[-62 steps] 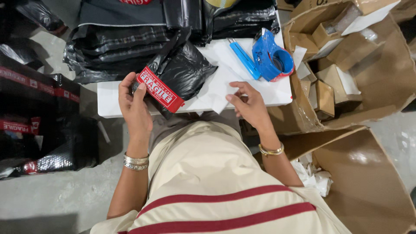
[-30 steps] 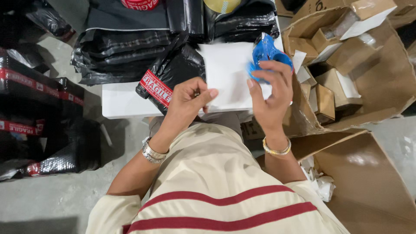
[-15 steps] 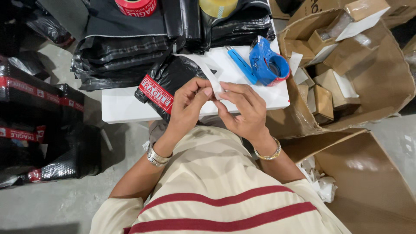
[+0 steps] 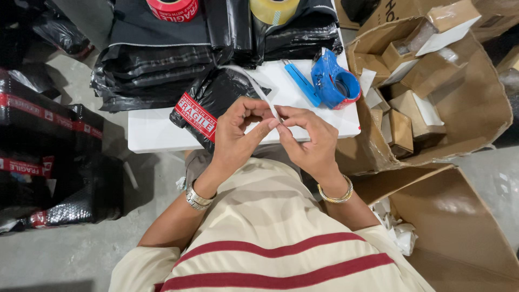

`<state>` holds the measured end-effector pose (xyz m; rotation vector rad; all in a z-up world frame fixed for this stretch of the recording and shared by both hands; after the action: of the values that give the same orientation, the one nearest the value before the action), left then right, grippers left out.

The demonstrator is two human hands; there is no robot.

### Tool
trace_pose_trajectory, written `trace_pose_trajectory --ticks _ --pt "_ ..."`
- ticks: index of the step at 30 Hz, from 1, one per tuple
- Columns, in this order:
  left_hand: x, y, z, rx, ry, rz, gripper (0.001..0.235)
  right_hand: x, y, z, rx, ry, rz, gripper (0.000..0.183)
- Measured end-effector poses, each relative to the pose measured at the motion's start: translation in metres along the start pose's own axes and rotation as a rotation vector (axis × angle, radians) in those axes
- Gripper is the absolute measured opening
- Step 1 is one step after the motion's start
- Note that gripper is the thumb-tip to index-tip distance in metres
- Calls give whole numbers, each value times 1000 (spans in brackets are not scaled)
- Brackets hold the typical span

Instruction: The person wraps an item in bubble wrap, places it inside a black mailer bag, seals the bag with tape, and applies a shipping label.

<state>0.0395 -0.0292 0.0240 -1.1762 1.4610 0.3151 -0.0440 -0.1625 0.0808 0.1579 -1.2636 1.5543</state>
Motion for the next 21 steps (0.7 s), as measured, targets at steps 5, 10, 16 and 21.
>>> trace_pose_trajectory --ticks 5,10,16,21 --pt "-8 -1 -2 1 -82 -62 28 -11 3 1 68 -135 -96 10" --pt "-11 1 -4 10 -97 -85 26 -24 7 -2 142 -364 -225 10" --pt "-15 0 -4 13 -127 -95 25 -32 10 -4 150 -421 -284 9" --pt "-16 0 -6 23 -104 -95 25 -34 11 -3 145 -446 -272 8"
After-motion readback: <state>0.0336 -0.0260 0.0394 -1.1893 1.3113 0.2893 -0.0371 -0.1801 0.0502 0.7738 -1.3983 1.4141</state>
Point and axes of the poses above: each hand's wrist, its own y-axis away from the middle knuckle, its own z-axis out of the back of the hand, x = y × z, the point moved 6 cm from there along -y, towards the middle knuckle, and after that the axes turned 4 degrees about -z, right-handed, at the moved point
